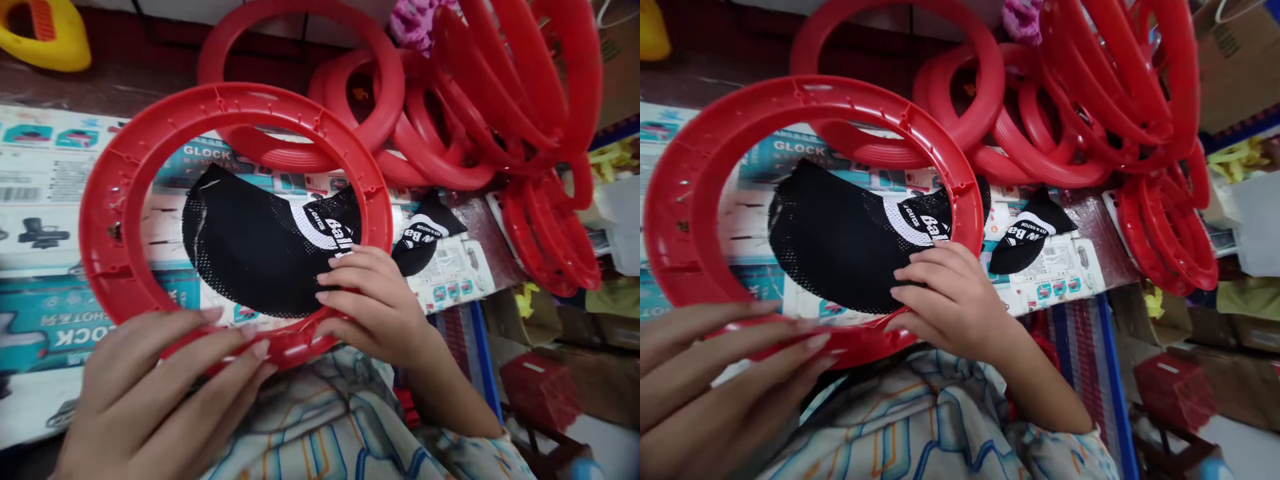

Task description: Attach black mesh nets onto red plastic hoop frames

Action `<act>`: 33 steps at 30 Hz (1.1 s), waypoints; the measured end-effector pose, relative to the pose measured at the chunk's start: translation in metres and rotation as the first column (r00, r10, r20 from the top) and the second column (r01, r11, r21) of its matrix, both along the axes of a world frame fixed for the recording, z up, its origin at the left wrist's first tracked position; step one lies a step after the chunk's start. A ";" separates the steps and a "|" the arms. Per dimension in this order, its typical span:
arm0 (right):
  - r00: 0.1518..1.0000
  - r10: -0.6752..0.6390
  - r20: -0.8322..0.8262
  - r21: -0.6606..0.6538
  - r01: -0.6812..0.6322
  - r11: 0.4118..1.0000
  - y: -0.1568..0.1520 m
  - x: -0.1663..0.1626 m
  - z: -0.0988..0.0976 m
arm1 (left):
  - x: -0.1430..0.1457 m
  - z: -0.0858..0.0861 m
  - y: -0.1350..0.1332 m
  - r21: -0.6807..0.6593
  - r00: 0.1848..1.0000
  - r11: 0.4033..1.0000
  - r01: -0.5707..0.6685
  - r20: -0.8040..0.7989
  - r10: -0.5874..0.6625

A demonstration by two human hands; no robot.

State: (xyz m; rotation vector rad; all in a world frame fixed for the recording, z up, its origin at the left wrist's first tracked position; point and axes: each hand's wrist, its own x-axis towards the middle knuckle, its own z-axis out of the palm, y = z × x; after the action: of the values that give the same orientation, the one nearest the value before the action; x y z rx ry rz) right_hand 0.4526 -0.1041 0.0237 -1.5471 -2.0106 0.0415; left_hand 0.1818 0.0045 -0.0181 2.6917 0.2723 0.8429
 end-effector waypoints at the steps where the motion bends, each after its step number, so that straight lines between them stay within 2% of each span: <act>1: 1.000 -0.018 0.025 0.021 0.018 1.000 -0.003 0.000 -0.006 | 0.005 0.000 0.007 0.042 1.000 0.999 0.006 -0.029 -0.005; 4: 0.996 -0.032 0.085 0.032 0.029 0.999 -0.007 0.003 -0.017 | 0.013 -0.003 0.018 0.069 0.991 0.997 0.023 -0.131 -0.013; 6: 0.996 0.023 0.087 -0.004 -0.023 1.000 -0.007 0.007 -0.021 | 0.012 -0.006 0.019 0.070 0.983 0.997 0.019 -0.182 -0.006; 10: 0.984 0.128 0.126 -0.092 -0.117 0.989 -0.001 0.015 -0.022 | 0.004 -0.005 0.018 0.111 0.983 0.993 0.047 -0.181 -0.026; 17: 0.901 0.400 0.166 -0.178 -0.372 0.911 0.045 0.034 -0.011 | 0.007 0.000 0.003 0.158 0.981 0.987 -0.027 -0.186 0.057; 19: 0.878 0.441 0.186 -0.197 -0.407 0.892 0.056 0.036 -0.007 | 0.011 0.003 -0.001 0.156 0.982 0.987 -0.040 -0.176 0.068; 24: 0.898 0.386 0.213 -0.167 -0.356 0.919 0.054 0.029 0.002 | 0.026 0.010 -0.013 0.092 0.982 0.991 -0.098 -0.154 0.112; 28: 0.934 0.326 0.144 -0.113 -0.312 0.943 0.045 0.025 -0.002 | 0.037 0.008 -0.029 0.000 0.967 0.973 -0.231 -0.111 0.229; 31: 0.928 0.347 0.134 -0.092 -0.337 0.937 0.046 0.028 -0.008 | 0.035 0.007 -0.034 -0.045 0.947 0.946 -0.320 -0.004 0.320; 33: 0.921 0.368 0.128 -0.093 -0.359 0.929 0.048 0.031 -0.010 | 0.028 0.008 -0.029 -0.052 0.940 0.939 -0.339 0.010 0.340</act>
State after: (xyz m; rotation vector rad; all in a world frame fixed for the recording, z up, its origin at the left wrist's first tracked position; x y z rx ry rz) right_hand 0.4837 -0.0556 0.0142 -1.2234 -2.4126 0.1513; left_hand 0.2098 -0.0248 -0.0096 2.6272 0.7615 0.9395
